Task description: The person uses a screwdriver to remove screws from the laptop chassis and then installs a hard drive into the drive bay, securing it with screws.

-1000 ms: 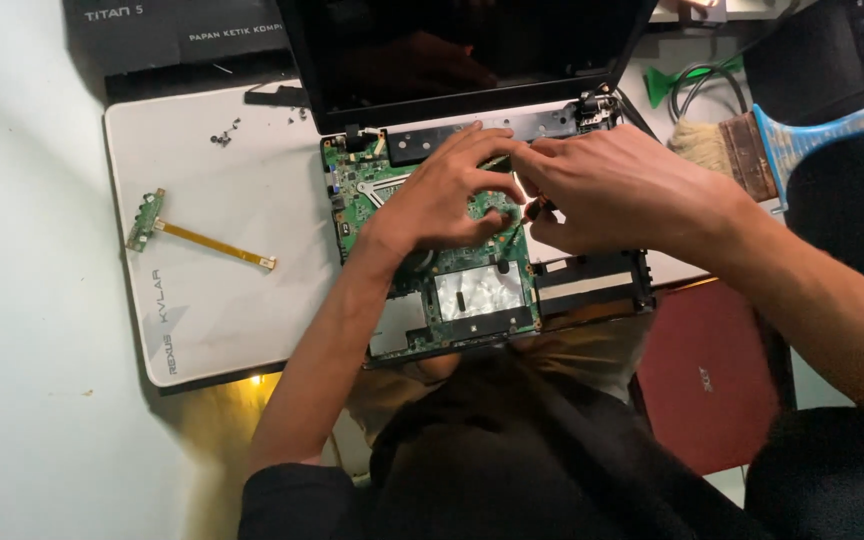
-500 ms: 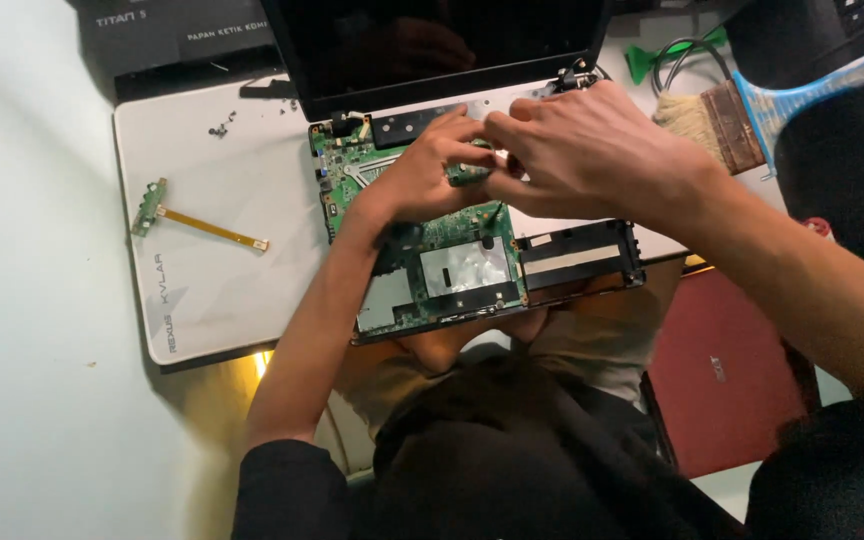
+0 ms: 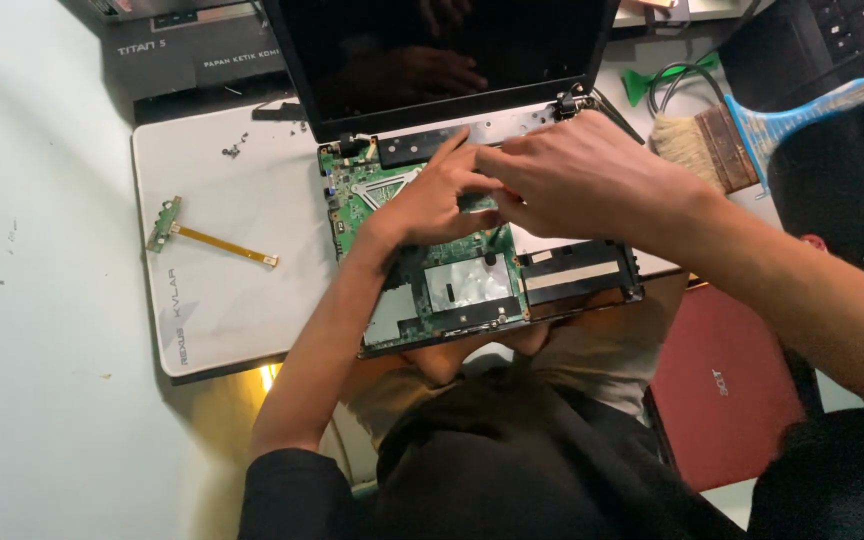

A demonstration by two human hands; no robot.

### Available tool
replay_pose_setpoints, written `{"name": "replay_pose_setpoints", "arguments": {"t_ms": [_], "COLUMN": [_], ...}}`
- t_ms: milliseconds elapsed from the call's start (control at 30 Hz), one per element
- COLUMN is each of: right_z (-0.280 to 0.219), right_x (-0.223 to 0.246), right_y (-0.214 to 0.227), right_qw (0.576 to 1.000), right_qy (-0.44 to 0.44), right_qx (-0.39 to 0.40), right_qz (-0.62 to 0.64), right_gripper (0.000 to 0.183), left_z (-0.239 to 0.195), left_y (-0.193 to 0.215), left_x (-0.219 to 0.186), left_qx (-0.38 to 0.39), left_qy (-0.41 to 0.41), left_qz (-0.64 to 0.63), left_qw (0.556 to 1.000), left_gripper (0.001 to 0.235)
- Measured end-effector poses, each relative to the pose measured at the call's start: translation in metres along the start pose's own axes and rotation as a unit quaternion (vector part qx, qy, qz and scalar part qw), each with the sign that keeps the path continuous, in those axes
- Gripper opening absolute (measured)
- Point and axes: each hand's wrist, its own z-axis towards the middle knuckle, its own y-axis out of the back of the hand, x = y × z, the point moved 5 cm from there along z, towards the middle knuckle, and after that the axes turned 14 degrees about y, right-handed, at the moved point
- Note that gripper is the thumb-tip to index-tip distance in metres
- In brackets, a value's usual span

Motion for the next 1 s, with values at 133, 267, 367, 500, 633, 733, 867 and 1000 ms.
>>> {"name": "replay_pose_setpoints", "arguments": {"t_ms": [133, 267, 367, 500, 633, 733, 867, 1000], "right_z": [0.0, -0.005, -0.008, -0.004, -0.006, -0.009, -0.005, 0.002], "right_x": [0.009, 0.006, 0.005, -0.002, -0.008, -0.001, 0.001, -0.006], "right_y": [0.001, 0.01, 0.016, 0.0, -0.018, 0.001, -0.018, -0.038], "right_qw": [0.997, 0.998, 0.999, 0.996, 0.991, 0.994, 0.993, 0.988], "right_qy": [-0.054, -0.049, -0.021, -0.062, -0.073, -0.019, 0.047, -0.045], "right_qx": [0.045, 0.04, 0.022, 0.054, 0.092, -0.038, -0.019, -0.027], "right_qz": [-0.044, 0.001, 0.01, -0.03, -0.062, -0.101, -0.105, -0.147], "right_gripper": [0.05, 0.066, 0.041, 0.057, 0.097, 0.064, 0.035, 0.091], "left_z": [0.001, 0.007, 0.007, -0.006, 0.004, 0.002, 0.001, 0.0], "left_y": [0.002, -0.001, -0.001, 0.002, 0.0, -0.002, -0.004, 0.004], "left_x": [0.004, 0.007, 0.007, -0.017, -0.005, -0.009, -0.019, -0.015], "left_qx": [-0.107, -0.101, -0.095, -0.114, -0.079, -0.045, -0.009, -0.078], "left_qy": [-0.113, -0.134, -0.133, -0.126, -0.143, -0.158, -0.102, -0.134], "left_qz": [0.001, -0.016, -0.021, -0.005, 0.042, 0.027, 0.044, 0.037], "left_qw": [0.988, 0.986, 0.986, 0.985, 0.986, 0.986, 0.994, 0.987], "left_gripper": [0.053, 0.045, 0.037, 0.049, 0.023, 0.063, 0.066, 0.03]}}
